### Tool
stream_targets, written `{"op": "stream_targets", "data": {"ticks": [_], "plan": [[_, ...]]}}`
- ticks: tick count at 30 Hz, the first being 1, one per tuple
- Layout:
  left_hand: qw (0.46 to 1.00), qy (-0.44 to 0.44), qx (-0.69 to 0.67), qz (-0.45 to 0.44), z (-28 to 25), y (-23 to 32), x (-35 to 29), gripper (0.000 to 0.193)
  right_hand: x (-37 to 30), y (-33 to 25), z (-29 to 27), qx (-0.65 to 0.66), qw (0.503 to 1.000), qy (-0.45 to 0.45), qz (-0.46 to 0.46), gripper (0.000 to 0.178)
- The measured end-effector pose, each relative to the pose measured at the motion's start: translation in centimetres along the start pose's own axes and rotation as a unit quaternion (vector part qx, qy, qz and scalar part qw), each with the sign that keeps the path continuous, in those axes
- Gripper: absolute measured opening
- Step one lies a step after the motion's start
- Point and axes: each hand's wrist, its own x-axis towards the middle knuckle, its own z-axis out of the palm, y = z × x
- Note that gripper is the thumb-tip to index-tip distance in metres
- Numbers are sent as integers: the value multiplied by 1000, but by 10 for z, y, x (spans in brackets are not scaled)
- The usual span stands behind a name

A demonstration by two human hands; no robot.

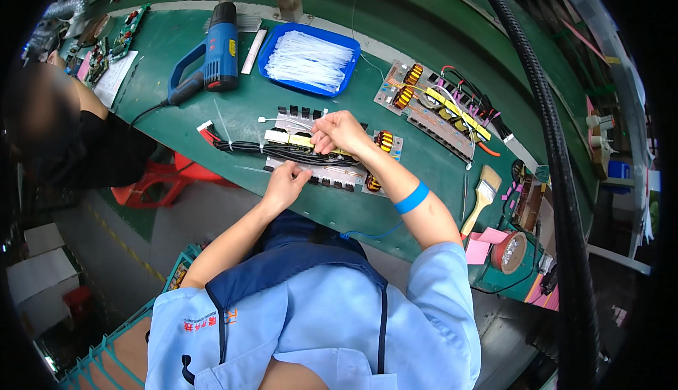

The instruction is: Apply heat shrink tubing and organize wiring on an electronic component board.

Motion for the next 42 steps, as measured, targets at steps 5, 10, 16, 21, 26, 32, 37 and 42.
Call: {"op": "stream_targets", "data": {"ticks": [5, 10, 16, 21, 26, 32, 37, 42], "plan": [[985, -132, -83, -73, -5, 15, 6, 16, -2, 4, 5, 2, 1000, -14, -4, 21], [993, -65, 29, 90, -14, 32, -16, 14, -18, 15, 14, -338, 903, 70, -256, 10], [925, -98, -366, 33, -16, 25, 3, 22, -23, 19, 14, -365, 892, 64, -259, 13], [903, -89, -419, 40, -18, 30, 8, 24, -24, 17, 20, -322, 911, 122, -227, 14], [929, -82, -346, -100, -14, 28, 14, 13, -19, 25, 21, -110, 966, 156, -175, 13], [932, -108, -311, -153, -19, 37, 20, 13, -19, 31, 18, -52, 970, 141, -192, 12], [931, -116, -305, -165, -19, 35, 22, 14, -22, 30, 21, -58, 968, 144, -197, 12], [924, -109, -333, -155, -19, 32, 20, 15, -27, 30, 24, -203, 923, 179, -273, 10]]}}
